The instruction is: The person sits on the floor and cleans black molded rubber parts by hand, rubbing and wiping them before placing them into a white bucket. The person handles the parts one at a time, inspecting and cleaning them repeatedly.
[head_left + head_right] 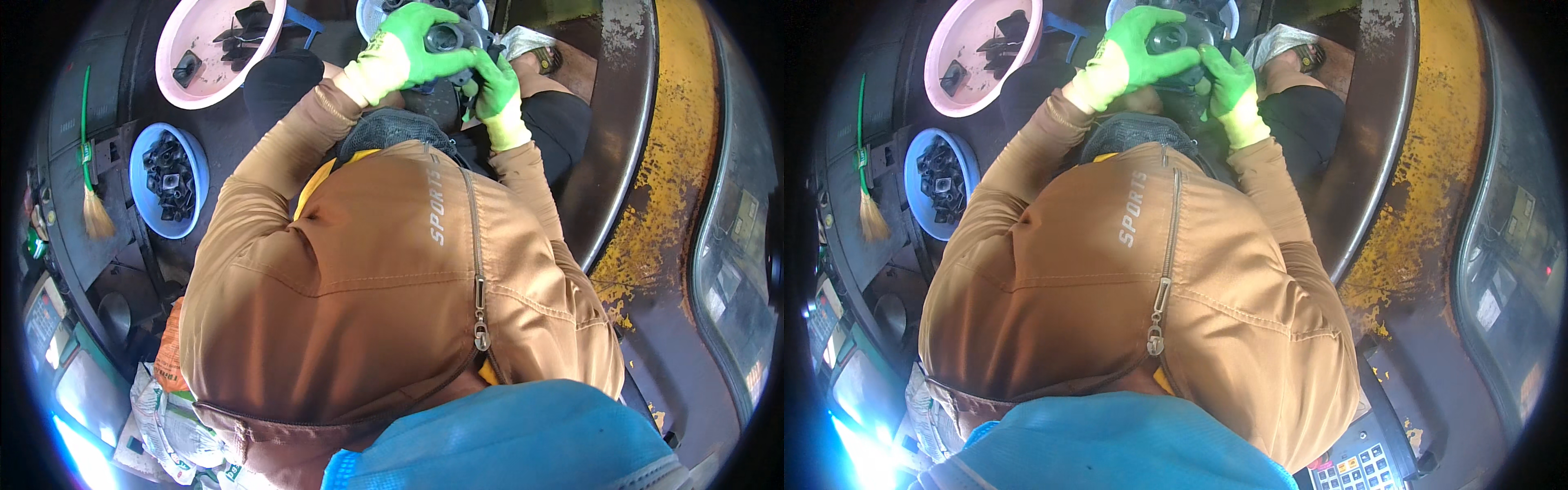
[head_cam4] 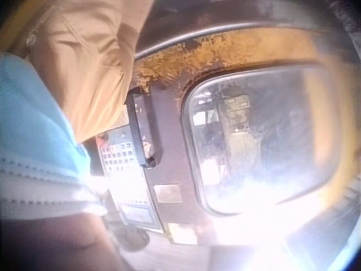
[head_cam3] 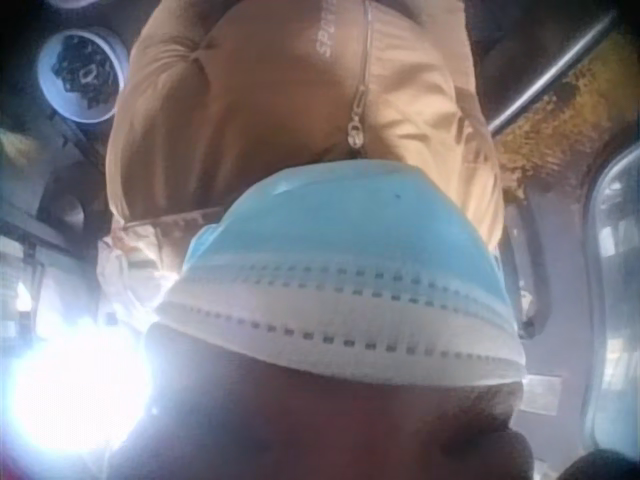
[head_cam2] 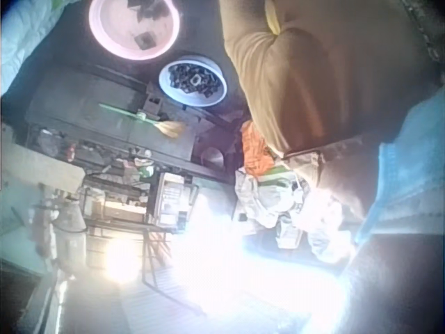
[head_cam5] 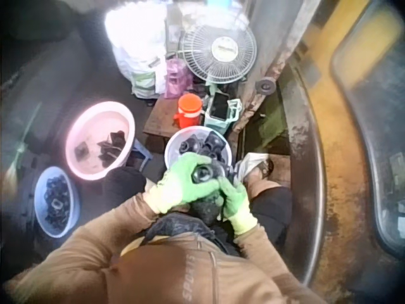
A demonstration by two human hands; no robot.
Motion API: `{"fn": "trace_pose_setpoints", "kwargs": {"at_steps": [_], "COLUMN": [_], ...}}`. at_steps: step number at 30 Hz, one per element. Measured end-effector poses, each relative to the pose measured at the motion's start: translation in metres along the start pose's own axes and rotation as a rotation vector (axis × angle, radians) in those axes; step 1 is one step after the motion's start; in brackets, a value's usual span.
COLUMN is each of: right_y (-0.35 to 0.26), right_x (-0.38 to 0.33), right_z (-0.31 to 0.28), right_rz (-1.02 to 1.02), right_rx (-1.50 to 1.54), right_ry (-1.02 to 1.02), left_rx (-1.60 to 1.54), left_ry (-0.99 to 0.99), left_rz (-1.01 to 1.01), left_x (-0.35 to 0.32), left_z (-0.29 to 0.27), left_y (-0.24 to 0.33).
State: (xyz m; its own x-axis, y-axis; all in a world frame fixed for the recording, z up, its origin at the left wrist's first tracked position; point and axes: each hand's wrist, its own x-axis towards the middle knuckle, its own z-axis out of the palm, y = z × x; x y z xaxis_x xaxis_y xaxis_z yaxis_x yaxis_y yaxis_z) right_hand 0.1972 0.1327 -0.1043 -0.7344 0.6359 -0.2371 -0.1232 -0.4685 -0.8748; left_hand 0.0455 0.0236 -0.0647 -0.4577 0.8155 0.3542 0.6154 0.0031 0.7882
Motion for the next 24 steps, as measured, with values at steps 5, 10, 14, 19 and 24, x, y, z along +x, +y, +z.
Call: {"fn": "trace_pose_setpoints", "kwargs": {"at_steps": [5,10,14,19,24], "right_y": [-0.011,-0.016,-0.002,0.007,-0.006], "right_x": [-0.018,-0.033,-0.048,-0.032,-0.028], "right_z": [0.004,0.001,0.009,0.035,0.058], "right_rz": [0.180,0.364,-0.190,-0.594,-0.340], "right_rx": [0.013,0.162,-0.335,-0.573,-0.006], "right_ry": [-0.045,-0.054,-0.184,-0.094,-0.113], "left_rx": [-0.020,-0.298,-0.155,-0.576,-0.569], "left_ry": [-0.003,0.072,0.185,0.121,0.095], "left_rz": [0.178,0.058,0.251,-0.042,-0.009], "left_x": [-0.002,-0.011,-0.014,-0.022,-0.025], "left_z": [-0.020,-0.025,-0.019,-0.005,-0.004], "left_y": [0.026,0.031,0.045,0.059,0.064]}}
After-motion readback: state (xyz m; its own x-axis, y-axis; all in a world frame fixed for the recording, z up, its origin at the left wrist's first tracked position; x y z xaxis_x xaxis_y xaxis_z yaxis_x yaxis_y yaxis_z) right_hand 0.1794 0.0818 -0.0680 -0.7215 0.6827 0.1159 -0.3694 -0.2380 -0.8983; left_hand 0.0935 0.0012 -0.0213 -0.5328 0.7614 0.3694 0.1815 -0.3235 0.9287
